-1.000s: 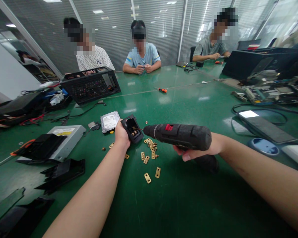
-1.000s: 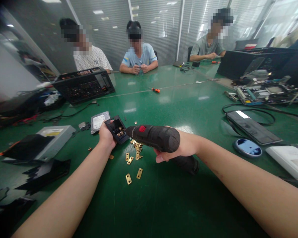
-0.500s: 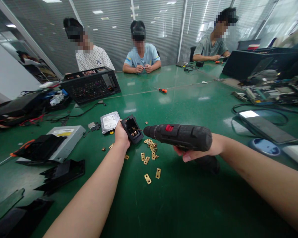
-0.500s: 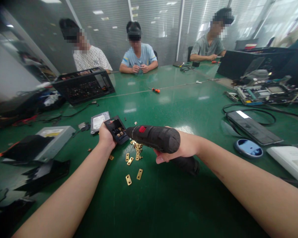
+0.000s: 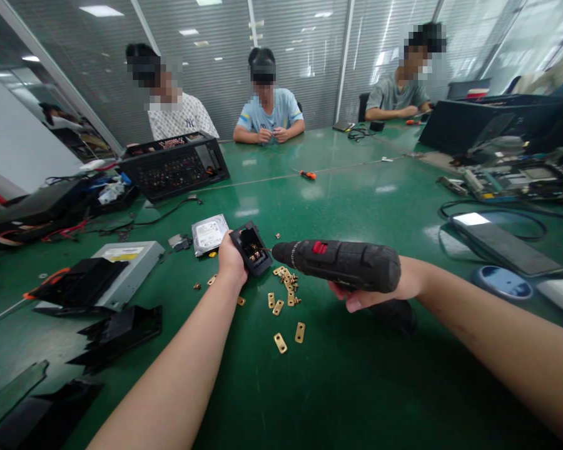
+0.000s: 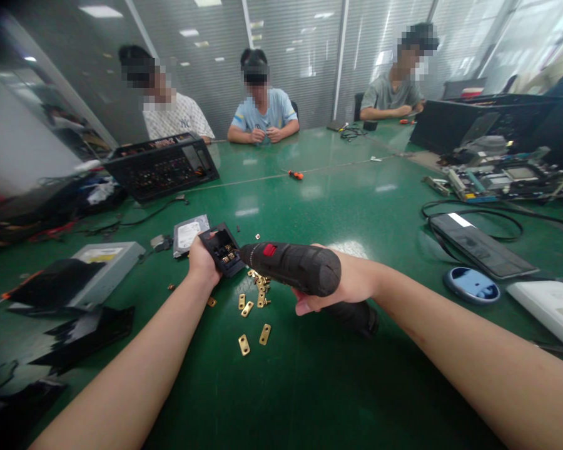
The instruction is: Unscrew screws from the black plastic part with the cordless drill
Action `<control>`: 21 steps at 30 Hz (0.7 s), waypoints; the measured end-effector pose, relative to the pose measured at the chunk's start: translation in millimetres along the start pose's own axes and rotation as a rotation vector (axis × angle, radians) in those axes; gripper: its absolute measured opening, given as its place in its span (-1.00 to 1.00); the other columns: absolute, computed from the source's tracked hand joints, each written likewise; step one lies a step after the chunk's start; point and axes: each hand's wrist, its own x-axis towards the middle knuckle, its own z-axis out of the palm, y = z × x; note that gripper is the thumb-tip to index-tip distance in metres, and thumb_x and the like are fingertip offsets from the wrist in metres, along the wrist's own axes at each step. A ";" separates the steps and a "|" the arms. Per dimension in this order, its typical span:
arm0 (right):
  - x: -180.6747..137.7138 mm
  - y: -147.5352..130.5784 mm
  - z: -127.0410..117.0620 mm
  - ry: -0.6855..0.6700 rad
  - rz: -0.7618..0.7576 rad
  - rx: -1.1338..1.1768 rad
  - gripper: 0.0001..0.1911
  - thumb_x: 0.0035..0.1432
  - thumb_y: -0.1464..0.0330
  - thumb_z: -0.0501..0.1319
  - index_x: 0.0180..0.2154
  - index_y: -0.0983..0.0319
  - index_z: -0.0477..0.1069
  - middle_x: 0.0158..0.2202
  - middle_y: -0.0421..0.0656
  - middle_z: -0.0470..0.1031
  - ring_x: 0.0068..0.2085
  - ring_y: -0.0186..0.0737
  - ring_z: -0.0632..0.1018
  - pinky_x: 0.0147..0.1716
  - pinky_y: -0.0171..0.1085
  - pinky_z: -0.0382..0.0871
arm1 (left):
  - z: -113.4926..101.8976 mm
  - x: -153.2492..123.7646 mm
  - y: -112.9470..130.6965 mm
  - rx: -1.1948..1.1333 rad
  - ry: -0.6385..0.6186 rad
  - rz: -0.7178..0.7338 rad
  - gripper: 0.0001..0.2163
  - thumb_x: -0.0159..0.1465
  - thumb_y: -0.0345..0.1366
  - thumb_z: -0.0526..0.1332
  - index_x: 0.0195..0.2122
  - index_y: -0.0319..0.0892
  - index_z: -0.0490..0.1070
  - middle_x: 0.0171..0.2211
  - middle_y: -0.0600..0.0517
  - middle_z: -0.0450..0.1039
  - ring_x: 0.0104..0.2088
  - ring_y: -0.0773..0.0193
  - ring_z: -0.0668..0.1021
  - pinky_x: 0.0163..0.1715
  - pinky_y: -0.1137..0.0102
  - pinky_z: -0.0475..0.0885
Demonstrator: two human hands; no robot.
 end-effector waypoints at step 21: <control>4.4 -8.2 2.9 0.039 0.060 0.109 -0.67 0.17 0.20 0.53 -0.31 0.26 0.48 -0.42 -0.21 0.55 -0.39 -0.27 0.57 -0.32 -0.29 0.50 | -3.2 -1.4 3.7 0.021 0.014 -0.011 -0.87 0.22 -0.19 0.22 -0.42 -0.08 0.35 -0.56 0.09 0.40 -0.57 0.15 0.52 -0.52 0.33 0.50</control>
